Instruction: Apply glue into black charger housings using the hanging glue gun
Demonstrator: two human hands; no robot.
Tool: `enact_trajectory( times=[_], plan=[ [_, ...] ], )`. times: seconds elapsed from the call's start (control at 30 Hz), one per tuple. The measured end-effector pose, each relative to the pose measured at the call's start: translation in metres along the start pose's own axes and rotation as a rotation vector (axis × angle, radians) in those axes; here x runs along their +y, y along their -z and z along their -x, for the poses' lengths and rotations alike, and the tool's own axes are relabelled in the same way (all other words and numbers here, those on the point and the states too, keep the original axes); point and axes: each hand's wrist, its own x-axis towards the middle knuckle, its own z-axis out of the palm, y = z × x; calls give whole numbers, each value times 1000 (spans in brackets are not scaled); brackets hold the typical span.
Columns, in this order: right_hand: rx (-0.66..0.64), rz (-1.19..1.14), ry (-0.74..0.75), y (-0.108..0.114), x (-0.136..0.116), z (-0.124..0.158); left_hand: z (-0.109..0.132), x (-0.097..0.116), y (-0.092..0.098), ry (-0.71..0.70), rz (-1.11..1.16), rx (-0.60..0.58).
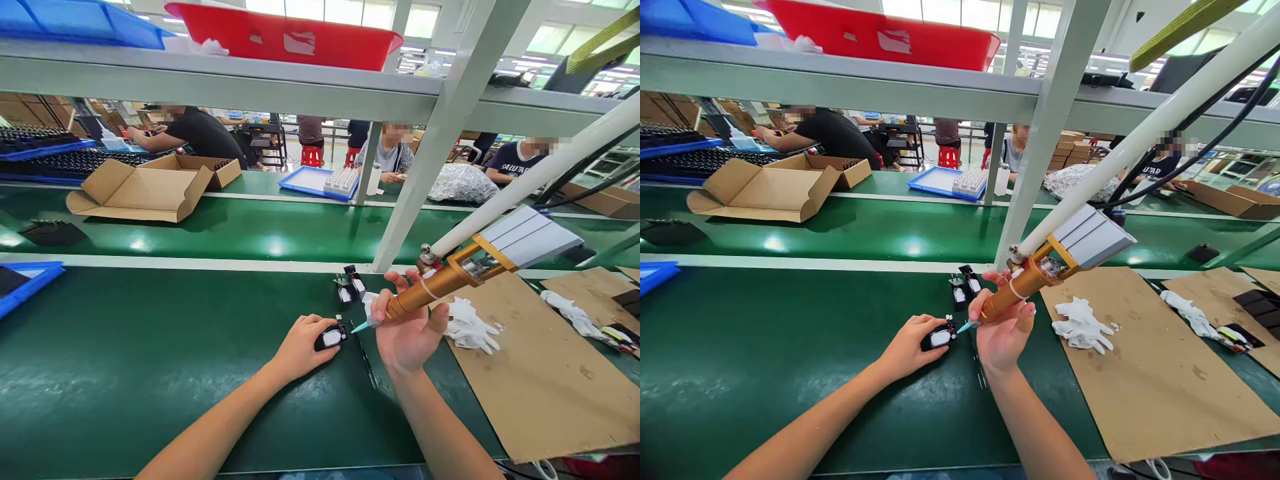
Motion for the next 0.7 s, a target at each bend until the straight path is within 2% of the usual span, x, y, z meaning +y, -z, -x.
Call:
enact_trajectory(
  times=[0.13, 0.23, 0.3, 0.43, 0.53, 0.7],
  plan=[
    [-13, 27, 30, 19, -5, -11, -4, -4, 4, 22, 137, -44],
    [-34, 40, 40, 32, -6, -16, -9, -1, 2, 88, 315, -83],
    [-43, 39, 45, 40, -6, -18, -11, 1, 0, 85, 368, -77],
    [-55, 38, 48, 51, -7, -18, -9, 5, -3, -108, 133, 45],
    [-54, 37, 52, 54, -9, -17, -5, 7, -5, -236, -21, 93],
    [-52, 58, 56, 55, -9, -18, -5, 4, -15, -247, -38, 142]
  ],
)
